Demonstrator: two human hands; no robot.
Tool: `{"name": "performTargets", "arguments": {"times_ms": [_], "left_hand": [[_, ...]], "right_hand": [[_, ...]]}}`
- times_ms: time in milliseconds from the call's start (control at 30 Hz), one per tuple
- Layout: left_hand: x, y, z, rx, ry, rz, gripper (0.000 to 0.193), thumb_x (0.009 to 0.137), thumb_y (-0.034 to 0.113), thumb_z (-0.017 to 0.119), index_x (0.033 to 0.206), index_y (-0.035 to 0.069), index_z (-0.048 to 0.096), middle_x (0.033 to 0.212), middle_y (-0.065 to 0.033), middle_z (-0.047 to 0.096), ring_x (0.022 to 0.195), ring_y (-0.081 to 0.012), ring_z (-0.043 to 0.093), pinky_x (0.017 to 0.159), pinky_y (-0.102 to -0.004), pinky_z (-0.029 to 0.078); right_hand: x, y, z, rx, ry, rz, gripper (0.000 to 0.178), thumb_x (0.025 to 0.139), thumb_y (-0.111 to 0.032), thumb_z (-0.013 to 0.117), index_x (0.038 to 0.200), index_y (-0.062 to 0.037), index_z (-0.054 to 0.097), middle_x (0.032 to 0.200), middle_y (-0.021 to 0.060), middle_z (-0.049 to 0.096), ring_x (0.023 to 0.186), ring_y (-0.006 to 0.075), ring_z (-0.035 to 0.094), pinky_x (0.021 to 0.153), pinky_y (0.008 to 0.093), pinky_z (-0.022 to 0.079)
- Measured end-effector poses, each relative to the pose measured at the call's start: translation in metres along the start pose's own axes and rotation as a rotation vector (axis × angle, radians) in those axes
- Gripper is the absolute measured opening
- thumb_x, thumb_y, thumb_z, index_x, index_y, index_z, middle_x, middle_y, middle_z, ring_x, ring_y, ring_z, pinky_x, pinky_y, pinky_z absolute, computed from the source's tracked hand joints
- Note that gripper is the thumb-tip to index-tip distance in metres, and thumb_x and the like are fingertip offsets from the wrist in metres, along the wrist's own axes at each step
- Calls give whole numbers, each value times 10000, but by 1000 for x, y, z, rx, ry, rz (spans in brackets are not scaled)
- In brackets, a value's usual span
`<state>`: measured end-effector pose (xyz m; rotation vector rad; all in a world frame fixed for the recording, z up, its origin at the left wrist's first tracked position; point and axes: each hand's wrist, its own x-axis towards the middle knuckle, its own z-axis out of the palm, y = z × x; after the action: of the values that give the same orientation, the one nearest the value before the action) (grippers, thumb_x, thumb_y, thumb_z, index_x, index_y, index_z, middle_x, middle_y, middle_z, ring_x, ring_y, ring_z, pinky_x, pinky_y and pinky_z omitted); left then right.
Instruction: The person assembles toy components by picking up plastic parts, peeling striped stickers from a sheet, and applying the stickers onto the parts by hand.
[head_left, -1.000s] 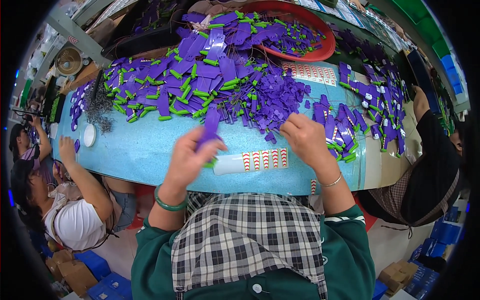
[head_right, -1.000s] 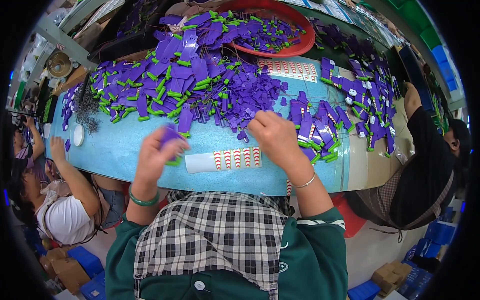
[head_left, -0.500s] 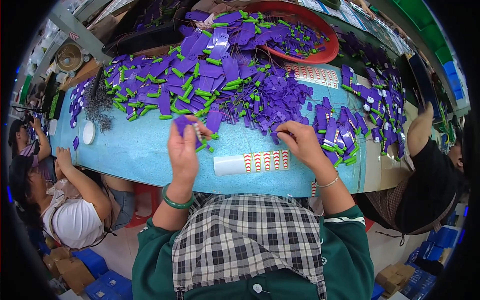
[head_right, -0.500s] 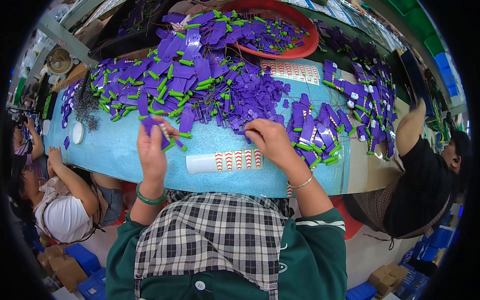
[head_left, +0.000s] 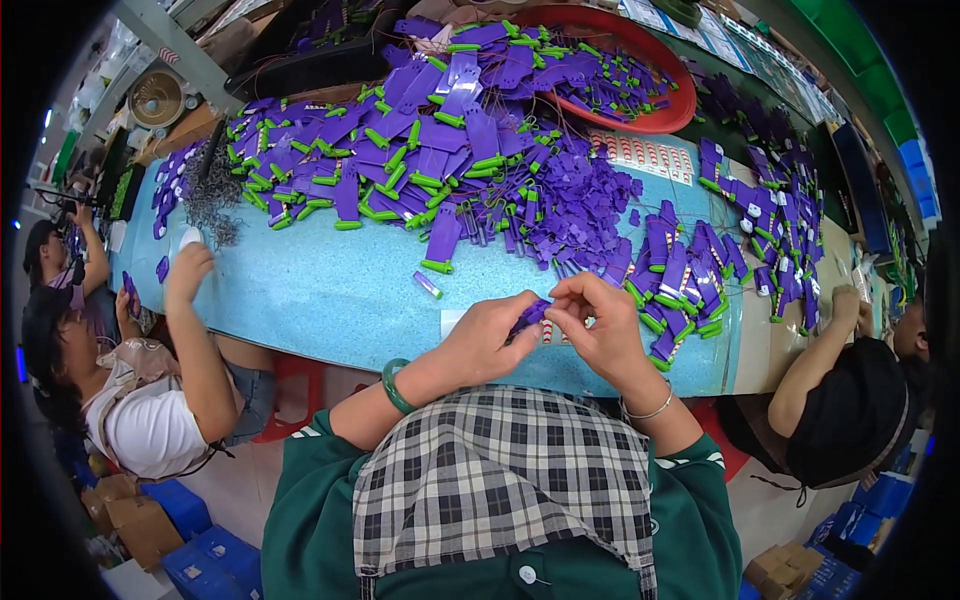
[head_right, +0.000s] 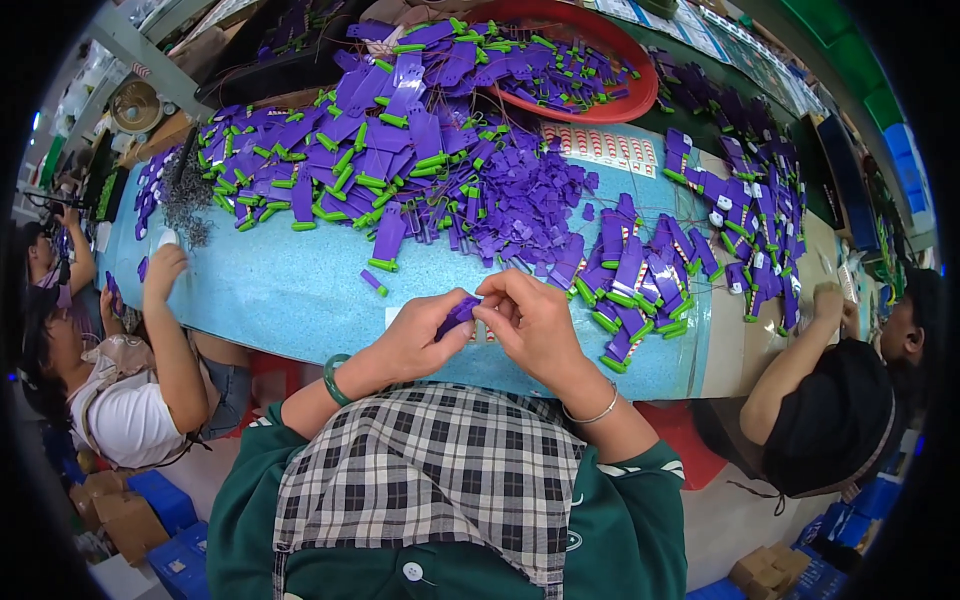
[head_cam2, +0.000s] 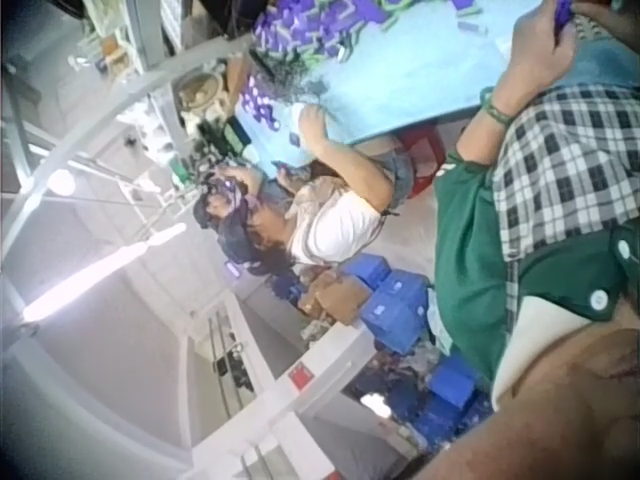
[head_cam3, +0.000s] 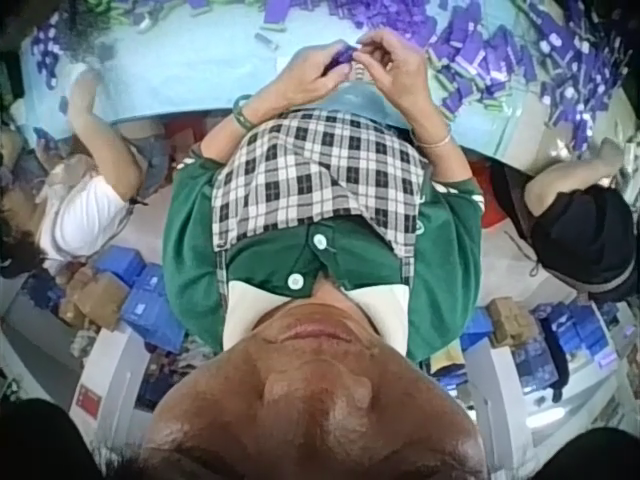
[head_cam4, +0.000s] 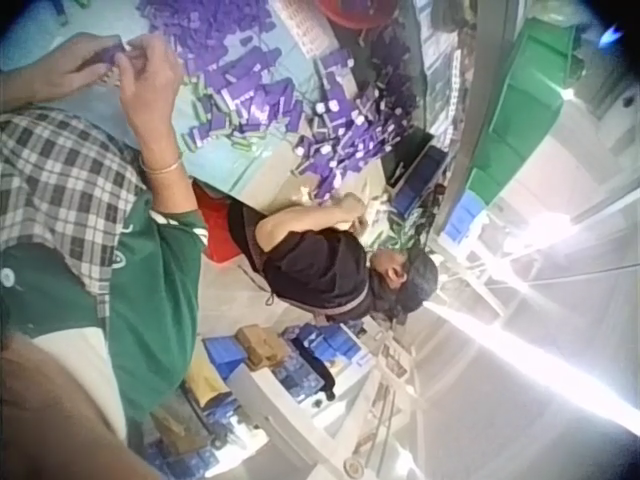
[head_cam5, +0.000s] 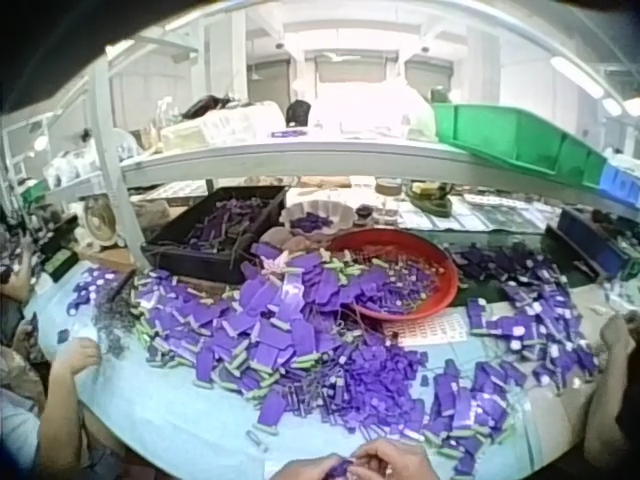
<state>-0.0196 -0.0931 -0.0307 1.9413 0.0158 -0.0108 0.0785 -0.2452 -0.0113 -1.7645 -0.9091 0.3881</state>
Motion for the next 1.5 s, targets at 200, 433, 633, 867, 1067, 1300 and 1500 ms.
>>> {"name": "performTargets", "arguments": {"times_ms": [200,433,633,867,1067,1300,1500], "left_hand": [[-2,-9,4,74,33,49,177,873,184,494,865,8,510,702,-173,585,657,-364,580,581,-432,432],[-5,0,5,-101,-17,-82,245,903,203,472,775,11,554,652,-116,634,576,-261,618,554,-367,464],[2,-7,-4,37,6,28,243,899,241,526,1001,22,546,817,-103,653,681,-181,631,597,-308,470],[11,-32,-65,927,449,-264,445,742,267,711,1044,46,469,914,-129,574,764,-309,613,624,-401,493],[8,-48,-63,726,495,-243,469,739,166,706,1103,24,446,922,-183,593,822,-368,601,676,-421,495],[-22,-6,-66,-5,552,50,180,860,28,540,1016,-40,481,827,-127,563,777,-215,611,616,-310,500],[-29,0,-40,-607,380,7,207,935,33,397,1127,-41,417,883,-121,577,784,-162,598,631,-281,536]], "right_hand": [[4,-1,7,-142,32,-200,188,756,-53,688,893,0,571,718,74,545,588,157,567,525,263,450],[-3,11,15,34,-69,42,157,800,-102,658,777,2,542,698,76,532,556,162,559,506,274,432],[3,20,-21,-57,-26,17,90,804,-88,628,793,-1,607,711,68,597,667,151,575,603,274,450],[20,15,-159,-1126,142,-56,129,778,-138,658,791,-11,639,714,84,553,683,240,552,631,357,429],[-5,24,-60,-721,-50,-283,264,659,-153,734,887,-69,630,859,78,564,825,271,549,731,387,425],[-3,28,33,-661,-111,-194,225,682,-166,712,875,-80,635,848,34,535,818,215,501,671,348,387],[-5,39,40,-580,-101,-207,139,693,-126,689,820,-108,635,797,15,534,783,205,507,663,340,387]]}}
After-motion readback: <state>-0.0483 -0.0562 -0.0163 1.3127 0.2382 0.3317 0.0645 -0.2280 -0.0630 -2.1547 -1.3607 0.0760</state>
